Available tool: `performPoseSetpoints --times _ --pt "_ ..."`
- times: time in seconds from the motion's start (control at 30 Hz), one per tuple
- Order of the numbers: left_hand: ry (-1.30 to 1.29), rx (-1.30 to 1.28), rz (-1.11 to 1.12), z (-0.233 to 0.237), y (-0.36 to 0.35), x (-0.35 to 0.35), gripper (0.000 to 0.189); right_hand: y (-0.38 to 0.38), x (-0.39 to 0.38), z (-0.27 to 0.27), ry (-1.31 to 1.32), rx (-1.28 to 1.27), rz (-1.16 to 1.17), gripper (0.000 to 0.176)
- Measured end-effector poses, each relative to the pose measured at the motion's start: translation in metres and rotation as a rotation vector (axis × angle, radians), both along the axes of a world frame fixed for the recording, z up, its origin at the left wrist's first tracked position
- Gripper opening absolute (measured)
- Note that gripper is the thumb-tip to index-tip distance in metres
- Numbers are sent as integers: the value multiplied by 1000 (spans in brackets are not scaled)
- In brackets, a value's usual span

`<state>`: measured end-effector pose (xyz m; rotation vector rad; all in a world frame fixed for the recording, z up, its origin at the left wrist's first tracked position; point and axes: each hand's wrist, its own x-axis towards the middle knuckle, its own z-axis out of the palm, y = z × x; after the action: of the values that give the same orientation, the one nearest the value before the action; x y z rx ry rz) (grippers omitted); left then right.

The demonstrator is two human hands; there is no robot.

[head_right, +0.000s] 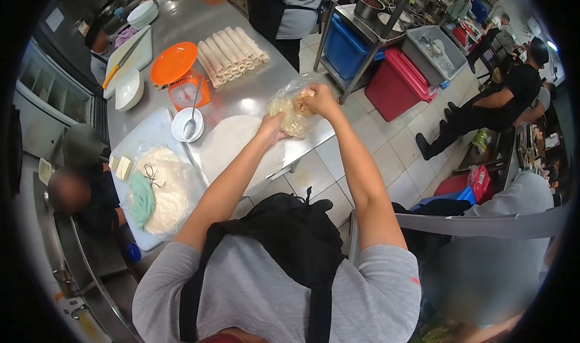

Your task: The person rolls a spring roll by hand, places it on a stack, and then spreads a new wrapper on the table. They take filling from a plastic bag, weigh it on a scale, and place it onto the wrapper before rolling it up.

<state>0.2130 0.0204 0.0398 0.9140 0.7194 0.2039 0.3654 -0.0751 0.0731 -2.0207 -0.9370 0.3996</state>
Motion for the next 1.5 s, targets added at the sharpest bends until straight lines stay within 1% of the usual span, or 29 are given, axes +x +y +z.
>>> performPoseSetpoints --times 0.03,0.07,0.13,0.17,0.2,0.23,0.27,0.3,0.33,0.37,0.4,0.47,0.53,0.6,0.67,0.7,0.77,0.83,0.9,0.93,1.0,1.03,1.1,1.23,1.3,1.33,1.4,1.43,1.5 --pt "12 4 12 2 0 1 38 -2 3 -3 135 5 3 36" --pt "26 7 24 3 -1 0 38 -5 4 -8 134 4 4 36" --pt "32 29 7 -1 1 0 39 -10 6 -16 335 98 64 54" --pt "38 53 -14 -3 2 -2 39 -12 8 -19 335 97 67 54" --pt "38 53 -12 -11 5 -2 39 -14 9 -17 298 15 56 56" --pt "8 75 -33 -19 7 -3 45 -16 9 -13 260 -67 45 58" --pt "-22 97 -53 -27 10 -5 50 -19 11 -7 258 -68 49 58" --pt "-23 98 -48 -19 9 -13 50 -23 9 5 481 4 7 54" --pt "55 196 -30 -2 3 -29 52 -26 7 16 706 76 -35 50" --pt "134 295 -10 12 0 -44 54 -31 7 23 845 166 -7 44" --pt "135 294 0 17 1 -60 54 -35 11 22 845 162 3 44" --pt "-8 325 -78 21 9 -101 49 -38 18 14 1167 429 91 39" --pt "-68 259 -73 29 14 -140 44 -32 7 28 1216 443 116 34" --pt "-82 263 26 32 14 -178 42 -12 4 32 1387 553 253 31" --pt "-88 282 134 34 13 -211 39 36 -8 56 1409 554 463 33" --pt "-87 324 206 36 12 -226 38 66 -25 76 1357 559 477 34" --pt "-78 381 297 37 13 -252 37 135 -59 110 1162 543 618 41" --pt "-37 501 426 31 16 -274 29 198 -85 131 995 372 750 42" --pt "-1 542 495 26 16 -298 29 245 -122 149 512 228 674 34" --pt "31 567 545 25 15 -310 29 274 -131 150 513 246 691 34" --pt "25 554 604 30 5 -332 28 331 -141 125 -404 160 650 26" --pt "15 515 653 33 -2 -341 28 343 -144 116 -408 175 655 26" --pt "43 509 719 39 -16 -359 27 360 -147 103 -758 94 654 26" --pt "75 475 864 31 -37 -393 25 359 -151 99 -925 113 704 27" --pt "77 466 901 28 -44 -405 25 360 -149 109 -925 -94 821 29" --pt "76 472 924 28 -48 -409 24 361 -149 112 -922 -101 834 29" --pt "101 454 938 30 -51 -413 24 358 -145 118 -288 -178 664 25" --pt "104 471 945 29 -52 -415 25 349 -144 126 -285 -189 669 25" --pt "113 489 960 29 -52 -416 24 331 -140 142 -322 103 634 24"
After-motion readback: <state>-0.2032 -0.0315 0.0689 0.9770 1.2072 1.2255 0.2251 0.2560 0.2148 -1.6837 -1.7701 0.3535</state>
